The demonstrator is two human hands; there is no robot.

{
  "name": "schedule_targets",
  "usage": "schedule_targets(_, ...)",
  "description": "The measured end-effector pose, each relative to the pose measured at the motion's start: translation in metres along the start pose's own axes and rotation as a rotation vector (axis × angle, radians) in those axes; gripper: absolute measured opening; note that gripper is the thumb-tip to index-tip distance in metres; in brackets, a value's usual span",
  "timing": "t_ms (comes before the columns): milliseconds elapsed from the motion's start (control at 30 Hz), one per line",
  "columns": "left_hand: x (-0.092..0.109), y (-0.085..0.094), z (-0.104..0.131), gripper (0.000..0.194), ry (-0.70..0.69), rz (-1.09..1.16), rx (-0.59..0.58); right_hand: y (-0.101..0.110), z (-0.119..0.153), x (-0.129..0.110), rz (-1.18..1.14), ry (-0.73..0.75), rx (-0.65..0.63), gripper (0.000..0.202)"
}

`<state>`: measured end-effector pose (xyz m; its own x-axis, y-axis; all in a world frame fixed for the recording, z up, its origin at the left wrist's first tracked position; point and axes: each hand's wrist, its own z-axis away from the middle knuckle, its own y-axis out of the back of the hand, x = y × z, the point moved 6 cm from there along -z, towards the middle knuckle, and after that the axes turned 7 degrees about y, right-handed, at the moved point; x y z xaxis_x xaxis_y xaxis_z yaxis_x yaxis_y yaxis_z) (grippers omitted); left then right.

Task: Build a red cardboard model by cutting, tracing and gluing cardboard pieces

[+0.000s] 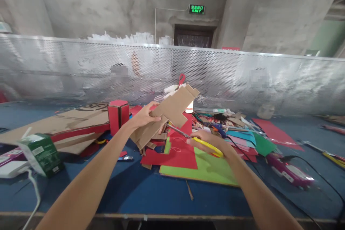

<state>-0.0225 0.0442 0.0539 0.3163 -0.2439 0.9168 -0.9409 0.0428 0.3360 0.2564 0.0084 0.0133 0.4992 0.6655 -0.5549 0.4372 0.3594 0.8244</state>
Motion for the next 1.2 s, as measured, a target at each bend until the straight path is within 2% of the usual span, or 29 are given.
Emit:
schedule_targets(133, 0.000, 0.011, 0.000, 0.071, 0.023, 0.045, 0.244, 0.009, 0.005, 0.008, 0.180, -0.030, -0.004, 0.035)
schedule_targets(200, -0.001, 0.005, 0.000, 0.062, 0.023, 0.114, 0.279, 0.008, 0.005, 0.010, 0.285, -0.043, 0.008, 0.028)
schedule_targets(300, -0.001, -0.010, 0.000, 0.054, 0.026, 0.256, 0.257, 0.005, 0.006, 0.009, 0.326, -0.031, -0.047, 0.020)
schedule_targets(367, -0.001, -0.020, 0.001, 0.054, 0.035, 0.344, 0.252, 0.008, 0.009, 0.007, 0.224, -0.043, -0.036, 0.026)
schedule_targets(467, 0.000, -0.033, 0.003, 0.053, 0.027, 0.445, 0.297, 0.015, 0.008, 0.003, -0.078, -0.069, 0.108, 0.042)
schedule_targets(600, 0.003, -0.052, 0.006, 0.050, -0.025, 0.473, 0.401, 0.002, -0.007, -0.009, -0.384, 0.005, 0.233, 0.049)
schedule_targets(767, 0.008, -0.065, 0.008, 0.043, -0.140, 0.428, 0.459, -0.021, -0.024, -0.013, -0.520, 0.088, 0.191, 0.033)
schedule_targets(967, -0.003, -0.055, 0.005, 0.037, -0.103, 0.405, 0.522, -0.014, -0.023, -0.007, -0.650, 0.126, 0.239, 0.033)
schedule_targets(1200, -0.003, -0.066, 0.009, 0.036, -0.171, 0.353, 0.559, -0.023, -0.029, -0.014, -0.550, 0.099, 0.307, 0.033)
